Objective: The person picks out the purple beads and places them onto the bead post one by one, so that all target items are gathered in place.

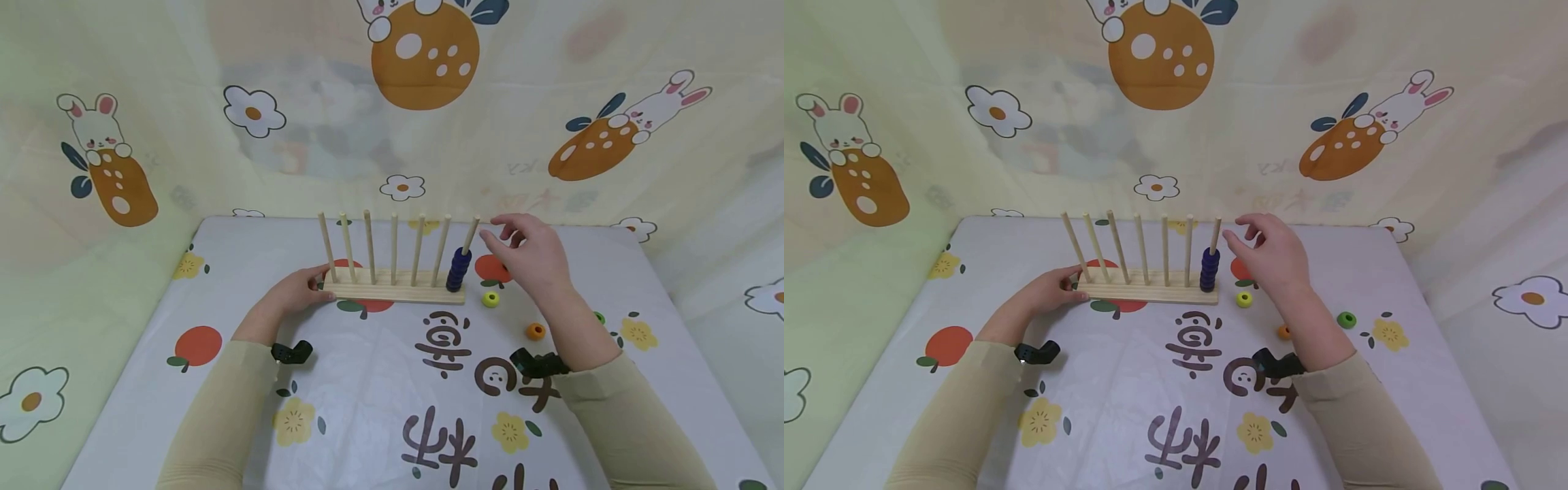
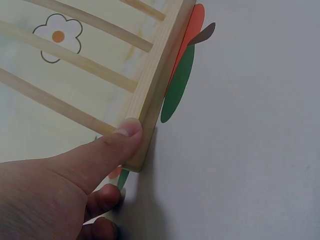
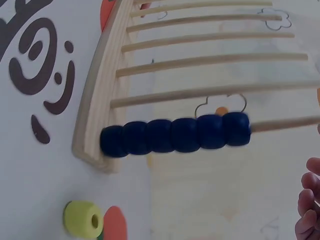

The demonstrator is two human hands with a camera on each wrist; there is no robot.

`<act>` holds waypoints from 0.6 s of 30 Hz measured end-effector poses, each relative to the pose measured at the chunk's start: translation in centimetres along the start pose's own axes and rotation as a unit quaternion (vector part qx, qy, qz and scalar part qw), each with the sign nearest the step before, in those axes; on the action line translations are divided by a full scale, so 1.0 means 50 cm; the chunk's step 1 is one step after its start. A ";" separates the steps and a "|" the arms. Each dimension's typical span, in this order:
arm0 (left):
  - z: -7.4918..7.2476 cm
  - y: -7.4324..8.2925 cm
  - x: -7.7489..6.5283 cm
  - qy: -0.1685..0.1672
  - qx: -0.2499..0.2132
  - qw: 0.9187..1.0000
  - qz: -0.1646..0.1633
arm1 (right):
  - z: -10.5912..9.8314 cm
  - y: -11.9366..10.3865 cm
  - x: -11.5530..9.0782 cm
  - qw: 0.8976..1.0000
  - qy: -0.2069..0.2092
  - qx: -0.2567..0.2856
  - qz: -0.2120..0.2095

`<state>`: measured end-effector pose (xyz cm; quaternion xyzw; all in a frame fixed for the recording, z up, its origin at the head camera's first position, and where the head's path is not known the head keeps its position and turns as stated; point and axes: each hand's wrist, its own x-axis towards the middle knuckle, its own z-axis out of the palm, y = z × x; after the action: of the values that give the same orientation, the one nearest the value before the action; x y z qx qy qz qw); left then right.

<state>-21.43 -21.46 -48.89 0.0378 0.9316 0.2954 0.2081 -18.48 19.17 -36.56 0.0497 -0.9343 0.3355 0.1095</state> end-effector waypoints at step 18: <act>-0.003 0.009 -0.005 -0.002 0.002 1.000 -0.008 | 0.007 0.153 0.020 0.991 -0.088 -0.057 0.078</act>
<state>-21.29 -21.20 -48.42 0.0311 0.9320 0.2922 0.2122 -20.79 24.79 -41.30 -0.0004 -0.9591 0.2832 0.0032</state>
